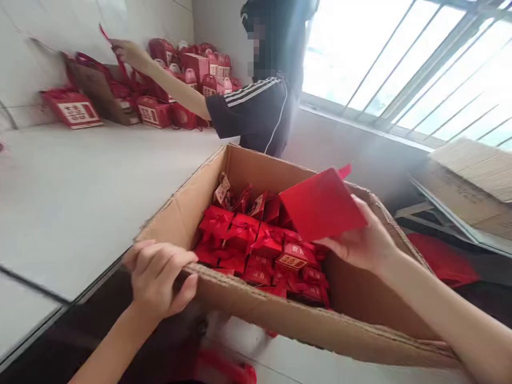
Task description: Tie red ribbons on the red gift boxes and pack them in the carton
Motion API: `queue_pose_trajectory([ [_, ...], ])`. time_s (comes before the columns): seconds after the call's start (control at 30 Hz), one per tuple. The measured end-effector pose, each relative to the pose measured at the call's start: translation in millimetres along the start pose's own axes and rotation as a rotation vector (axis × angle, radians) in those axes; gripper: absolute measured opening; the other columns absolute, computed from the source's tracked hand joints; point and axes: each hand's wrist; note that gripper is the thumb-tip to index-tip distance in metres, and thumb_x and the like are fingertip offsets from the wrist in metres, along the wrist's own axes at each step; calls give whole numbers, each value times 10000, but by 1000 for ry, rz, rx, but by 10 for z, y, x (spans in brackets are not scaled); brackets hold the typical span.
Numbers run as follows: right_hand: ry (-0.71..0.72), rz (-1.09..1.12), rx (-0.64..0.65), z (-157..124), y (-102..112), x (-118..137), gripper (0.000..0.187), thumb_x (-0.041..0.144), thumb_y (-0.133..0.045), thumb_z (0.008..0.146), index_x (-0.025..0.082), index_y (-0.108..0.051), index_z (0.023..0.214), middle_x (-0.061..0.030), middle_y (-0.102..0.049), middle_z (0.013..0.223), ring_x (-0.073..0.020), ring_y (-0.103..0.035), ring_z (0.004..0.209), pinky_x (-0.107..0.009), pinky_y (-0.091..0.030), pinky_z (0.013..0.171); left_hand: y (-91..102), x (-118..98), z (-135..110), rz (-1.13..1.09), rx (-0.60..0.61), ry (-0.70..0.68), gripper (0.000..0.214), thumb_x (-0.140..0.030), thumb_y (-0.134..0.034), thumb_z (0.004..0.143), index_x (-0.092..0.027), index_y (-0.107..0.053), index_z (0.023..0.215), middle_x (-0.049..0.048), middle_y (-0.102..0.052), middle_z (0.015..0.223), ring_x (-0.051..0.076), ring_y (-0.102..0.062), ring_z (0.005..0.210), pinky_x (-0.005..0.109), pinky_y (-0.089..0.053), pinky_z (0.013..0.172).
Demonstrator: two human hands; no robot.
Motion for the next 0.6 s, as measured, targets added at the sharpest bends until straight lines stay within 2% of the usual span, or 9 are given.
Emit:
queue_pose_trajectory([
  [0.17,-189,-61,-6,-6,66,-186,325,503,-510,853,245,-549,1047,-12,-694,867,-172,-684,801,-311,-611,636,-54,89,-61,-33,-120,-63,169,-300,-448,769,-227,-597,738,27,-589,577,211,-489,604,384,-336,760],
  [0.27,-221,-153,-58,33,95,-244,366,536,-549,813,236,-559,1023,-12,-697,859,-176,-685,780,-317,-605,634,-82,122,-93,-63,-161,-83,211,-329,-446,764,-225,-625,719,19,-583,576,195,-473,588,371,-335,770],
  [0.33,-134,-326,-92,59,147,-215,415,536,-611,757,231,-563,1036,-27,-701,902,-197,-684,820,-342,-599,695,-91,131,-116,-68,-147,-53,224,-346,-444,767,-237,-636,731,6,-588,587,188,-473,592,363,-340,785],
  [0.43,147,-765,-75,58,279,-79,571,461,-733,655,244,-534,1145,-58,-675,1066,-250,-643,997,-386,-548,866,-102,126,-137,-68,-155,-46,251,-349,-432,768,-227,-647,727,8,-577,588,181,-469,591,361,-330,785],
  [0.5,298,-1055,-38,24,357,1,731,393,-761,640,272,-435,1283,-68,-620,1184,-275,-600,1080,-422,-514,920,-112,106,-132,-75,-176,-58,254,-325,-429,761,-203,-647,714,21,-562,587,182,-465,590,368,-314,772],
  [0.6,330,-1305,45,-15,371,-57,887,343,-726,685,283,-225,1415,-86,-577,1211,-274,-616,1022,-454,-533,863,-115,43,-94,-87,-182,-12,231,-299,-426,742,-196,-630,708,26,-547,578,186,-445,584,384,-291,767],
])
Point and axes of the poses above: each hand's wrist, its own z-axis towards the middle knuckle, its own y-axis out of the back of the hand, x = y × z
